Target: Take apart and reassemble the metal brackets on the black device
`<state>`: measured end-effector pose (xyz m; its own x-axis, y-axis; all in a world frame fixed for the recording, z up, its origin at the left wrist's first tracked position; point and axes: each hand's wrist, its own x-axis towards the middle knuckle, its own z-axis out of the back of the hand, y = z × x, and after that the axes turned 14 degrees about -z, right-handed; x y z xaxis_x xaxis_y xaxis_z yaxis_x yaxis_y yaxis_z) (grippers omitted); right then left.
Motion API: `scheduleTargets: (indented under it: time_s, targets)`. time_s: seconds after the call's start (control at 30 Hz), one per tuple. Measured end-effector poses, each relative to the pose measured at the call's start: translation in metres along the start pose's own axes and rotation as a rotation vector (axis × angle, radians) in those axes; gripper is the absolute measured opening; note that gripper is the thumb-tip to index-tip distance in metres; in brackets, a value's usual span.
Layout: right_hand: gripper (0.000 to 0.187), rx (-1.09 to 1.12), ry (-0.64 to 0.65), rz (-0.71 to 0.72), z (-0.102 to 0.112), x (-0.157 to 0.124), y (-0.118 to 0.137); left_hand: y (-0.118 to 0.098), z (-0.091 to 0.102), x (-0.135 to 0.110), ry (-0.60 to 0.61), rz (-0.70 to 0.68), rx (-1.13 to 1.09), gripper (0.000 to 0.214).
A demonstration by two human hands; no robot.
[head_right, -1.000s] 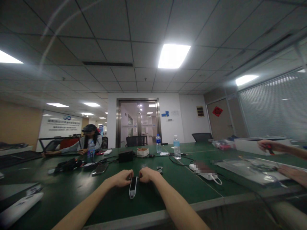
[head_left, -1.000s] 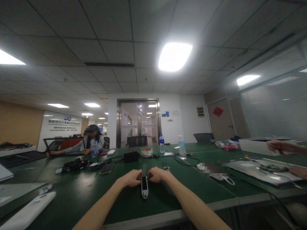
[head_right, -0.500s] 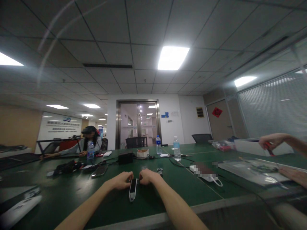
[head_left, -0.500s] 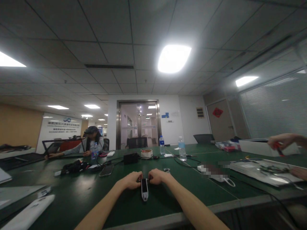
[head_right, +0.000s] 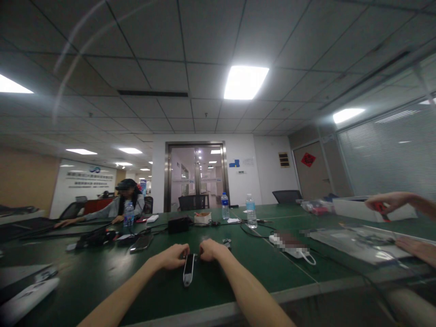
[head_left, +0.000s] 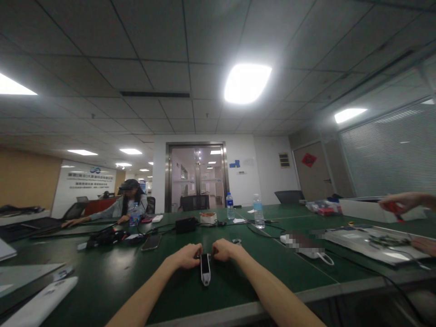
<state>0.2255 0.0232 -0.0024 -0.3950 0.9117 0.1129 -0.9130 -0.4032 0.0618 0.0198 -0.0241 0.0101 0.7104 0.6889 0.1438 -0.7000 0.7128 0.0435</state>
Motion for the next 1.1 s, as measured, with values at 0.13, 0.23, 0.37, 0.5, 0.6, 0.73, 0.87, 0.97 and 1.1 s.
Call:
scheduleTargets:
  time_s: [0.13,0.23,0.37,0.5,0.6,0.73,0.87,0.97,1.1]
  targets:
    - [0.033,0.014,-0.059,-0.071,0.000,0.000,-0.005,0.000,0.001,0.000,-0.001,-0.003,-0.002,0.023]
    - [0.039,0.017,-0.090,-0.089,0.001,-0.003,-0.005,0.000,0.000,0.000,0.000,-0.004,0.004,0.022]
    - [0.039,0.064,-0.070,-0.001,0.001,-0.004,-0.001,0.000,-0.001,0.000,-0.002,0.002,0.013,0.022]
    - [0.036,0.090,-0.060,0.038,-0.004,0.001,0.000,0.000,-0.002,0.001,-0.010,0.006,0.014,0.022]
    - [0.035,0.082,-0.058,0.028,-0.005,0.004,-0.003,0.001,-0.002,0.002,-0.010,0.015,0.002,0.022]
    - [0.031,0.078,-0.084,-0.082,0.002,0.002,-0.009,0.003,-0.003,0.002,-0.001,0.014,-0.007,0.022]
    - [0.032,0.063,-0.187,-0.229,0.019,-0.006,-0.023,0.006,-0.004,0.003,-0.009,0.005,-0.019,0.022]
    - [0.032,0.060,-0.228,-0.294,0.027,-0.011,-0.038,0.008,-0.005,0.003,-0.011,-0.001,-0.032,0.021]
    - [0.027,0.064,-0.198,-0.287,0.025,-0.013,-0.044,0.008,-0.005,0.002,-0.012,-0.006,-0.035,0.022]
